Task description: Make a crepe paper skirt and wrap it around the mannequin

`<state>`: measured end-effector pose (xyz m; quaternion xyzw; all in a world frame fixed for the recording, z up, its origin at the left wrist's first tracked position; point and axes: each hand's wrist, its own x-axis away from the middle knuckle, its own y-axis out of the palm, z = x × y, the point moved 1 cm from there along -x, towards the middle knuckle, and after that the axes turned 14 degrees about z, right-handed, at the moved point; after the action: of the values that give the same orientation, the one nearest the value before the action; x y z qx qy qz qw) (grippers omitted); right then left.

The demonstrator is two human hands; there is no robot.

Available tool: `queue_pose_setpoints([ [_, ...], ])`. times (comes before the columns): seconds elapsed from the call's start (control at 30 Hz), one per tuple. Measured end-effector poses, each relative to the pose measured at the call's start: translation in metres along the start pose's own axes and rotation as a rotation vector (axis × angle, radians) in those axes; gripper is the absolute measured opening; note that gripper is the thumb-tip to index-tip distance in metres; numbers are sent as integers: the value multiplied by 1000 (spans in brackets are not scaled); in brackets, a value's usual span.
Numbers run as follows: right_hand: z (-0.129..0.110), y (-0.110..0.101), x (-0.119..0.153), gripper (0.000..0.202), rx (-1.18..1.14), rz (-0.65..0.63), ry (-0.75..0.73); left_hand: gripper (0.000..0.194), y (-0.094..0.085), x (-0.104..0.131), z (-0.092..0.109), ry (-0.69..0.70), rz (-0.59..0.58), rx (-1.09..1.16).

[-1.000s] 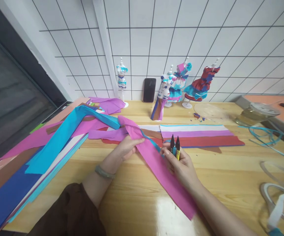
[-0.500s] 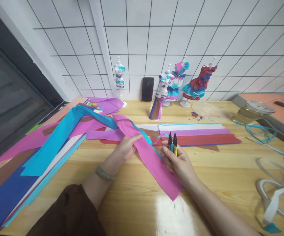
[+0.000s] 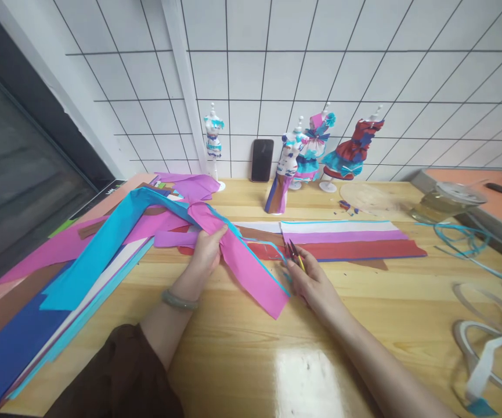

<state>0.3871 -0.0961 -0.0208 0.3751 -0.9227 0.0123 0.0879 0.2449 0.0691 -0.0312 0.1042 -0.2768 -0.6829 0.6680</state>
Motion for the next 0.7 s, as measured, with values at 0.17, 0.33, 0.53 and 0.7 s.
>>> queue_pose_setpoints([
  [0.17, -4, -8, -7, 52, -62, 154, -10, 32, 0, 0, 3, 23, 26, -25],
  [0.33, -12, -12, -4, 25, -146, 150, -99, 21, 8, 33, -1, -209, -241, -281],
  [0.53, -12, -6, 0, 33, 51, 101, -209, 18, 19, 81, -14, -389, -671, -518],
  [0.7, -1, -2, -10, 36, 120, 18, -190, 30, 24, 97, -24, -377, -752, -473],
])
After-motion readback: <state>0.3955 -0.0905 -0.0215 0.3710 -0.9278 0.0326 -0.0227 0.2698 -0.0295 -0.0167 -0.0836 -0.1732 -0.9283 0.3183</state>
